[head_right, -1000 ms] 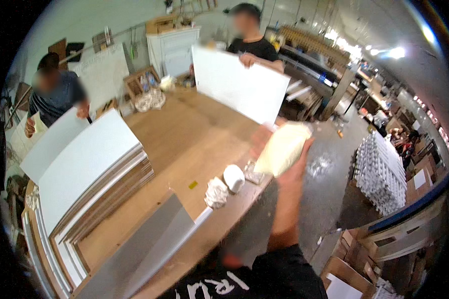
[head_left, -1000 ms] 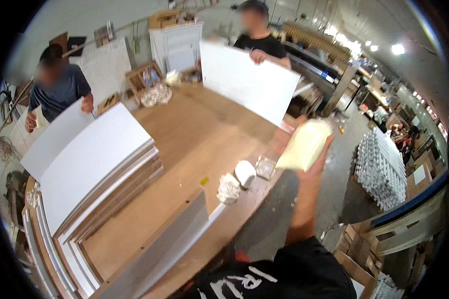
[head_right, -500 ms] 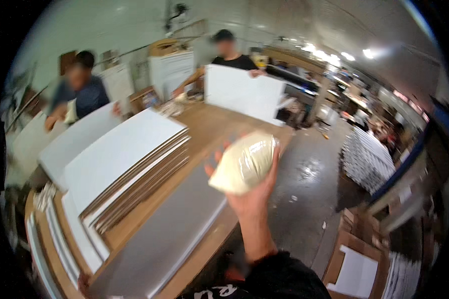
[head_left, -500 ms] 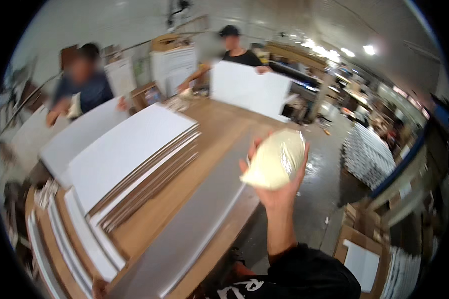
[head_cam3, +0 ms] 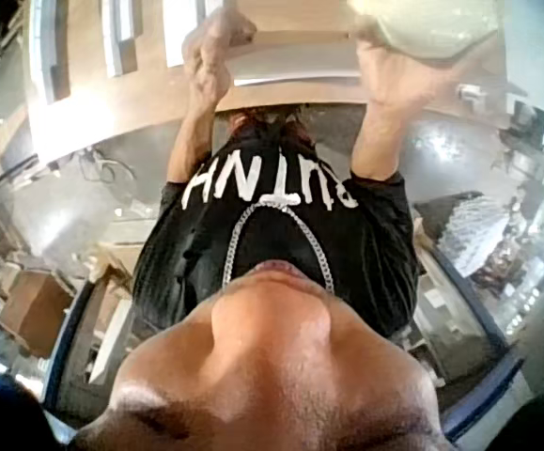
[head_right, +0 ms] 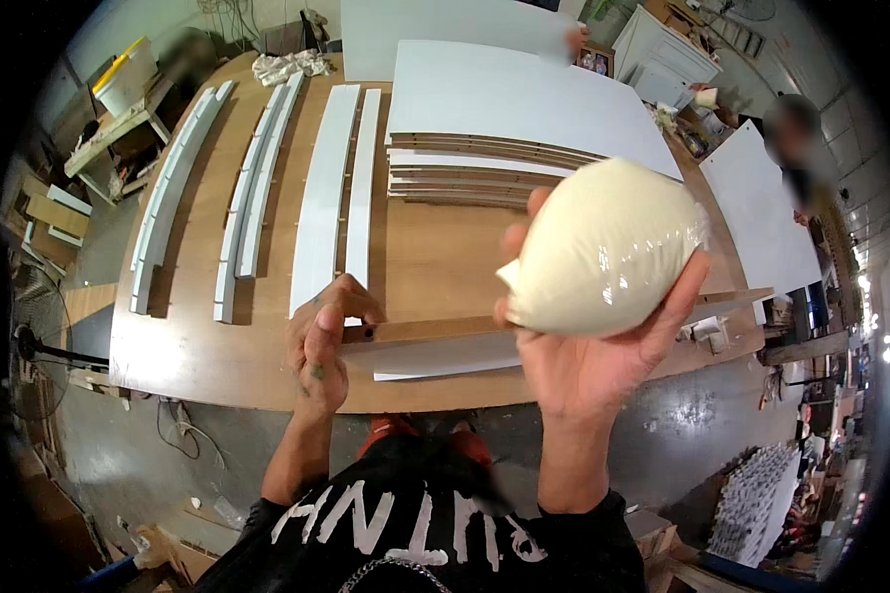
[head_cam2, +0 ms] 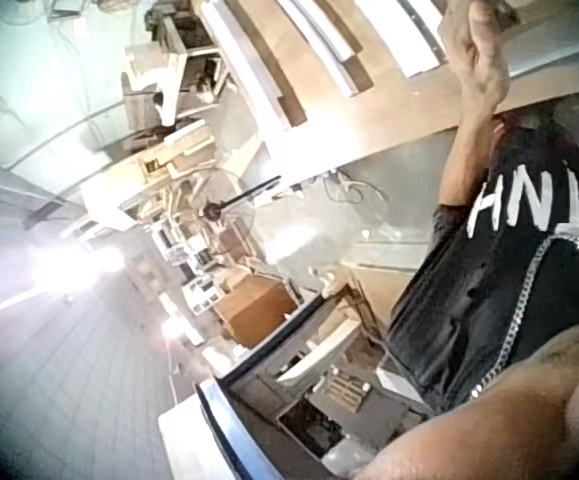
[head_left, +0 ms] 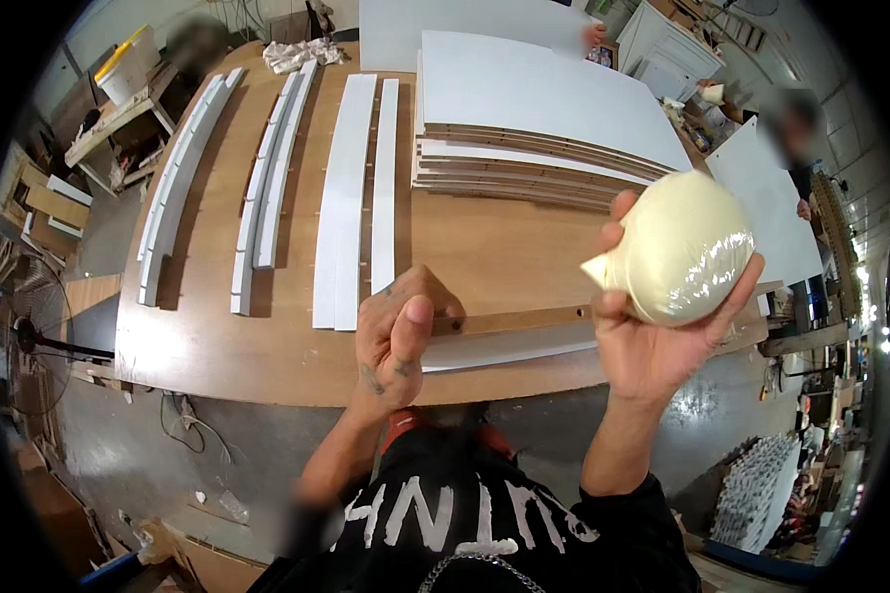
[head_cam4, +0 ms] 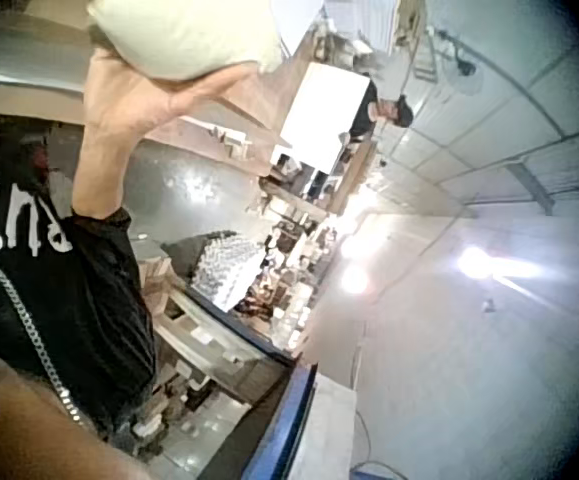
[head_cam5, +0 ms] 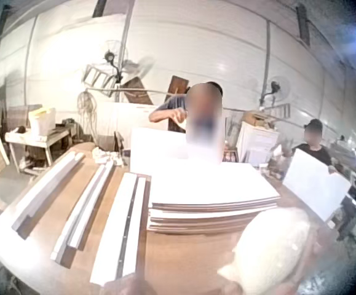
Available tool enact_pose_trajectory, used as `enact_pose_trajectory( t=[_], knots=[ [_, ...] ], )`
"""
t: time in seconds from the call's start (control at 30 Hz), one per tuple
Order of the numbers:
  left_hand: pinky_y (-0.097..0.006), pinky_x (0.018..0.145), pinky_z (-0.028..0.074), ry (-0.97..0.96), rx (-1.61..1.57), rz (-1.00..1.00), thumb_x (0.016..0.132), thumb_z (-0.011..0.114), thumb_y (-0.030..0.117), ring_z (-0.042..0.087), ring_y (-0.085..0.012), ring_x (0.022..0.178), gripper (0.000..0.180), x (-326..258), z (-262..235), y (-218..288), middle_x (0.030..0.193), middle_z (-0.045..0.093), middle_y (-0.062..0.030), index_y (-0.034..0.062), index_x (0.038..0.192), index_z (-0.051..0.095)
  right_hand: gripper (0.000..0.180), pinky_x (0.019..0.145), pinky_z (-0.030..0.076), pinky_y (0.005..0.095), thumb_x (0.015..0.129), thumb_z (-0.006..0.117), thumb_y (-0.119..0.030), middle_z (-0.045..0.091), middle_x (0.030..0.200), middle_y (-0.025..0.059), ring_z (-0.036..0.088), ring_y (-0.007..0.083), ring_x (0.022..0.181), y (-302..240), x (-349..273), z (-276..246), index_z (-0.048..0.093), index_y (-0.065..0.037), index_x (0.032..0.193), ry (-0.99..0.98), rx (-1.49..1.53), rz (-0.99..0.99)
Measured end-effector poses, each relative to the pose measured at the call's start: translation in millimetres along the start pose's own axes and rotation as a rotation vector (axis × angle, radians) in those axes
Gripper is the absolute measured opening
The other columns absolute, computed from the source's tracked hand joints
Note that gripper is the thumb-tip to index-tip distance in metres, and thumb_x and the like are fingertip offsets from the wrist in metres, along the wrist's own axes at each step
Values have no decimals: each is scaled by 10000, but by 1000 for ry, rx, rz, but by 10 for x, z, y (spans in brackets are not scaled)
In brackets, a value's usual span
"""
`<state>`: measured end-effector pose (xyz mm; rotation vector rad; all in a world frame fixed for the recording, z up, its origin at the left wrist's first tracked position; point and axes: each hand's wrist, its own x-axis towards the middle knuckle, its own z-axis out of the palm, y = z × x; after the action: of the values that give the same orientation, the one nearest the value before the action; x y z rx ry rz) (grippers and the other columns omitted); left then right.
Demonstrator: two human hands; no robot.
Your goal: The person applies glue into pre-drilled holes of wooden furniture components and assembles several panels by fitting them together.
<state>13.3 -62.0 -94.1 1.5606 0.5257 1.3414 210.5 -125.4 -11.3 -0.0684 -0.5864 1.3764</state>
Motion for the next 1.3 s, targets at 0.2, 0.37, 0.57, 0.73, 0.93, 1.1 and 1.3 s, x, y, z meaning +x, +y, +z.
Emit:
enact_pose_trajectory(
  t=[0.2, 0.37, 0.57, 0.73, 0.93, 1.1, 1.3],
  knots=[
    [-280, 529, 348, 22, -32, -7, 941, 273, 345, 453, -157, 566, 527, -23, 50, 6, 647, 519, -91, -23, 668, 532, 646, 894, 484, 486, 854, 573, -448, 469, 1276, 176, 509, 313, 1131, 46, 104, -21, 369, -74, 1341, 255, -812, -467],
    [-293, 533, 377, 5, -50, -50, 933, 208, 366, 487, -184, 567, 574, -100, 32, -19, 651, 522, -108, -20, 664, 537, 617, 932, 471, 466, 828, 623, -378, 517, 1238, 145, 543, 300, 1110, 125, 44, -137, 409, -59, 1311, 203, -1028, -507],
    [-310, 517, 379, -19, -78, 20, 938, 226, 301, 486, -207, 557, 525, -149, 16, -45, 651, 510, -115, -27, 676, 541, 622, 947, 460, 494, 897, 475, -456, 453, 1310, 158, 508, 326, 1155, 234, 18, -106, 331, -72, 1364, 239, -1115, -558],
    [-315, 512, 377, -44, -70, 76, 949, 228, 275, 476, -229, 546, 509, -136, 2, -53, 651, 502, -124, -31, 696, 546, 624, 965, 445, 499, 906, 447, -467, 426, 1348, 151, 477, 331, 1196, 208, -79, -165, 312, -88, 1382, 205, -1199, -534],
    [-330, 510, 370, -20, -93, 95, 960, 235, 288, 472, -233, 545, 513, -143, 11, -67, 653, 490, -123, -29, 707, 549, 625, 1002, 407, 503, 900, 458, -455, 415, 1363, 141, 455, 328, 1221, 246, -57, -144, 313, -94, 1389, 233, -1235, -568],
    [-324, 502, 365, -30, -111, 78, 970, 247, 320, 460, -225, 532, 535, -133, -8, -88, 653, 488, -124, -37, 709, 547, 622, 1018, 394, 501, 892, 470, -448, 425, 1355, 135, 457, 322, 1220, 272, -35, -190, 326, -97, 1384, 273, -1181, -564],
    [-317, 484, 354, -31, -132, 89, 975, 256, 315, 453, -210, 528, 533, -124, -2, -121, 657, 506, -129, -44, 706, 545, 632, 1008, 415, 477, 880, 480, -448, 436, 1344, 135, 476, 303, 1205, 281, -35, -175, 327, -97, 1382, 234, -1178, -525]
  ],
)
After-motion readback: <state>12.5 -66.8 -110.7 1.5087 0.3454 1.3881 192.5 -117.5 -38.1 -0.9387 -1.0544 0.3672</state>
